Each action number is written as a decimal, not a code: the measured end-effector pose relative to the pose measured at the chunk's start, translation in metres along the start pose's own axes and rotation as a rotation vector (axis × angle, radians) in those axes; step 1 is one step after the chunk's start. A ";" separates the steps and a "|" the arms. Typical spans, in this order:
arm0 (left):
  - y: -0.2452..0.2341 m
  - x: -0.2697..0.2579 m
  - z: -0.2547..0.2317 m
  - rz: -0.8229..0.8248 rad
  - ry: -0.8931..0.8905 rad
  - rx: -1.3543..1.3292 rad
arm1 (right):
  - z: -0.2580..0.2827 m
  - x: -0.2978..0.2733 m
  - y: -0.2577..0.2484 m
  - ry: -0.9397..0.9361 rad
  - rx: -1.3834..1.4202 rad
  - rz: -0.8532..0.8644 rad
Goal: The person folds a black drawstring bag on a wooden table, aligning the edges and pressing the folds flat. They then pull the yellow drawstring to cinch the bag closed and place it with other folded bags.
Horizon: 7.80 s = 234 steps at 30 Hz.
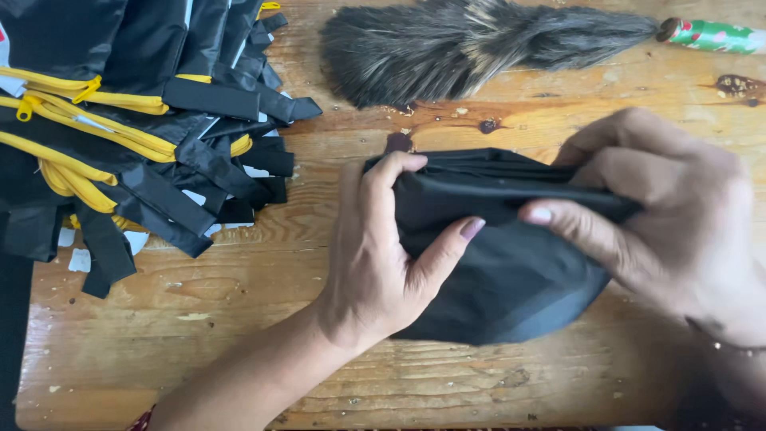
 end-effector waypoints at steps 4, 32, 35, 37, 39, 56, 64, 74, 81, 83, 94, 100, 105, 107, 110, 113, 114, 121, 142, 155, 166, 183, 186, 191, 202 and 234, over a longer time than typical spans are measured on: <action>0.015 0.001 0.022 0.055 -0.180 -0.007 | -0.045 0.016 0.031 0.070 0.067 0.066; 0.041 -0.002 0.073 0.161 -0.433 0.014 | -0.113 0.029 0.089 0.132 -0.275 0.133; 0.040 -0.004 0.072 0.202 -0.501 0.010 | -0.108 0.027 0.088 0.186 -0.292 0.170; 0.040 -0.004 0.072 0.221 -0.544 0.011 | -0.108 0.025 0.084 0.199 -0.275 0.188; 0.042 -0.001 0.073 0.206 -0.511 0.028 | -0.106 0.019 0.071 0.052 -0.487 0.028; 0.030 0.006 0.060 0.356 -0.517 0.329 | -0.010 -0.038 0.064 -0.281 -0.733 0.377; 0.019 0.015 0.051 0.161 0.250 0.521 | -0.015 -0.039 0.070 -0.333 -0.804 0.366; 0.008 0.014 0.003 0.905 0.045 0.340 | -0.014 -0.038 0.070 -0.349 -0.761 0.329; 0.034 -0.005 0.025 0.958 0.190 0.448 | -0.012 -0.040 0.073 -0.331 -0.877 0.294; 0.035 -0.009 0.028 0.946 0.178 0.421 | -0.006 -0.036 0.067 -0.301 -0.783 0.319; 0.032 -0.015 0.037 0.940 0.147 0.330 | -0.007 -0.053 0.049 -0.031 -0.985 0.429; 0.030 -0.017 0.038 0.887 0.172 0.304 | -0.014 -0.054 0.050 -0.089 -0.919 0.481; 0.029 -0.017 0.037 0.858 0.170 0.290 | -0.023 -0.053 0.044 -0.093 -0.875 0.542; 0.031 -0.019 0.038 0.849 0.174 0.306 | -0.017 -0.055 0.050 -0.099 -0.830 0.517; 0.033 -0.021 0.039 0.836 0.184 0.333 | -0.003 -0.058 0.060 -0.188 -0.946 0.449; 0.035 -0.023 0.042 0.818 0.197 0.364 | 0.001 -0.065 0.072 -0.298 -1.182 0.326; 0.036 -0.024 0.043 0.803 0.208 0.385 | 0.001 -0.068 0.076 -0.327 -1.260 0.247; 0.036 -0.028 0.044 0.803 0.210 0.404 | 0.008 -0.064 0.063 -0.325 -1.157 0.234; 0.037 -0.030 0.040 0.722 0.218 0.436 | -0.003 -0.055 0.073 -0.061 -0.906 0.332; 0.037 -0.030 0.038 0.705 0.237 0.434 | -0.004 -0.049 0.045 -0.172 -0.640 0.373; 0.037 -0.033 0.040 0.682 0.242 0.421 | 0.024 -0.046 0.082 -0.387 -0.920 0.166; 0.038 -0.034 0.038 0.565 0.276 0.425 | -0.004 -0.014 0.072 -0.180 -0.537 0.162; 0.041 -0.036 0.039 0.563 0.278 0.470 | -0.025 -0.017 0.084 -0.155 -0.420 0.236; 0.039 -0.038 0.038 0.522 0.296 0.433 | -0.022 -0.021 0.088 -0.174 -0.519 0.197; 0.016 -0.035 0.054 -0.131 -0.061 0.015 | -0.029 -0.027 0.091 -0.128 -0.612 0.182; -0.035 -0.028 -0.026 0.253 0.485 -0.325 | 0.019 -0.069 0.018 -0.384 -0.126 -0.462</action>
Point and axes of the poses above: each hand's wrist, its own x-axis towards the middle knuckle, its own y-axis out of the palm, z = x × y, the point moved 4 cm from there along x, towards the middle knuckle, and after that the axes turned 2 degrees about y, right-handed, at the moved point
